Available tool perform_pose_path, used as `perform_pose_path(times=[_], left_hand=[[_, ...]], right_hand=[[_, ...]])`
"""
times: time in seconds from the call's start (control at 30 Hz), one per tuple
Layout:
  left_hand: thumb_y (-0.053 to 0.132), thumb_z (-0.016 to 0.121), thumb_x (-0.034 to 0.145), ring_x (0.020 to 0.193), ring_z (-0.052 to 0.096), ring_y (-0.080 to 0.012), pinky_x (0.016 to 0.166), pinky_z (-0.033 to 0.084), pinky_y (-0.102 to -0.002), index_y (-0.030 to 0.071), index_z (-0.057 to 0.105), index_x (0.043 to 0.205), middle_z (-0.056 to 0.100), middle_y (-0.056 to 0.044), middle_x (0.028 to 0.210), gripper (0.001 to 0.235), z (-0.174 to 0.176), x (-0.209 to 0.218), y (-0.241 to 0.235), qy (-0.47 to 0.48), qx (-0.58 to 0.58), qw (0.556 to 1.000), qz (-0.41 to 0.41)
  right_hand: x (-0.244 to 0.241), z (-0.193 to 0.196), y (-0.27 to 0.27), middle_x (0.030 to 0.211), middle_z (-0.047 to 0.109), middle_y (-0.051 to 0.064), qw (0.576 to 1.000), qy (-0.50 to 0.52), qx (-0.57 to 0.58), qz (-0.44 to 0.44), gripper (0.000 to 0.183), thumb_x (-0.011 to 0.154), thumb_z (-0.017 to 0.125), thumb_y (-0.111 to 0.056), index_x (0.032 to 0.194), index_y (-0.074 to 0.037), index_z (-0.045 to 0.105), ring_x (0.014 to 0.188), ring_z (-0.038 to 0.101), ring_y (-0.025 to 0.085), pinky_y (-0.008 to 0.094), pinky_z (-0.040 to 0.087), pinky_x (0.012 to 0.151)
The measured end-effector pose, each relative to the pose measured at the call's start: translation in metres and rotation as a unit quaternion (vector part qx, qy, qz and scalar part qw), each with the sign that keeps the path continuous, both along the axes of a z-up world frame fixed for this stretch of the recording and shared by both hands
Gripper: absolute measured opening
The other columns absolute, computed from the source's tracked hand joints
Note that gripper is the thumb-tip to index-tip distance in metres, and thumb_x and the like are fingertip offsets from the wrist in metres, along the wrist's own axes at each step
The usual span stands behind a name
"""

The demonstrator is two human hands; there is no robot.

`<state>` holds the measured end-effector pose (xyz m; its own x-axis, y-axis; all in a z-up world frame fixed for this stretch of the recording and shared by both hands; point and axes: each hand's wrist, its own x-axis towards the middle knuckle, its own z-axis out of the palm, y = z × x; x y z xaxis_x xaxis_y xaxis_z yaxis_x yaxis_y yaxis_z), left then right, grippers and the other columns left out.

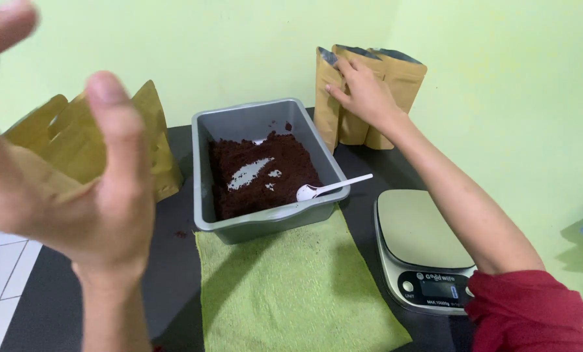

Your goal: The person scoops coffee powder from a tray into a pouch, weighs the pouch on a digital scale, and seals the pouch by hand.

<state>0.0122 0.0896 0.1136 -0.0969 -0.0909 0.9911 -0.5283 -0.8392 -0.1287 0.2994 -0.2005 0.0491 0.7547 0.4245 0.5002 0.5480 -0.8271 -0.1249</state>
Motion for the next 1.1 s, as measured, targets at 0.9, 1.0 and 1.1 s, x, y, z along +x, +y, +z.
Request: perform_pose_path(times=[0.9,1.0,1.1], left_hand=[[0.029,0.114,0.08,0.125,0.049,-0.0455,0.108,0.042,-0.051,-0.011,0.043,0.136,0.051,-0.032,0.133,0.099,-0.012,0.018,0.03,0.23,-0.032,0.969,0.083],[0.029,0.108,0.086,0.115,0.048,-0.0435,0.099,0.044,-0.053,-0.013,0.045,0.128,0.051,-0.032,0.125,0.087,-0.015,0.019,0.046,0.212,-0.045,0.969,0.114],[0.021,0.106,0.09,0.113,0.046,-0.0435,0.096,0.042,-0.056,-0.011,0.049,0.124,0.049,-0.029,0.122,0.075,-0.013,0.025,0.05,0.187,-0.043,0.973,0.128]], right_hand=[[-0.22,0.08,0.084,0.144,0.067,0.027,0.917,0.046,0.165,0.361,0.048,0.118,0.036,-0.029,0.145,-0.002,0.007,0.107,0.078,0.026,0.029,0.074,0.075],[-0.192,0.07,0.076,0.06,0.055,0.002,0.965,0.182,-0.106,0.154,0.022,0.111,0.043,-0.029,0.118,-0.01,0.049,0.046,0.054,0.016,0.033,0.048,0.045],[-0.14,0.022,0.061,0.117,0.077,0.005,0.908,0.259,-0.314,0.096,0.035,0.105,0.051,-0.037,0.122,-0.013,0.07,0.099,0.078,0.023,0.041,0.066,0.089]])
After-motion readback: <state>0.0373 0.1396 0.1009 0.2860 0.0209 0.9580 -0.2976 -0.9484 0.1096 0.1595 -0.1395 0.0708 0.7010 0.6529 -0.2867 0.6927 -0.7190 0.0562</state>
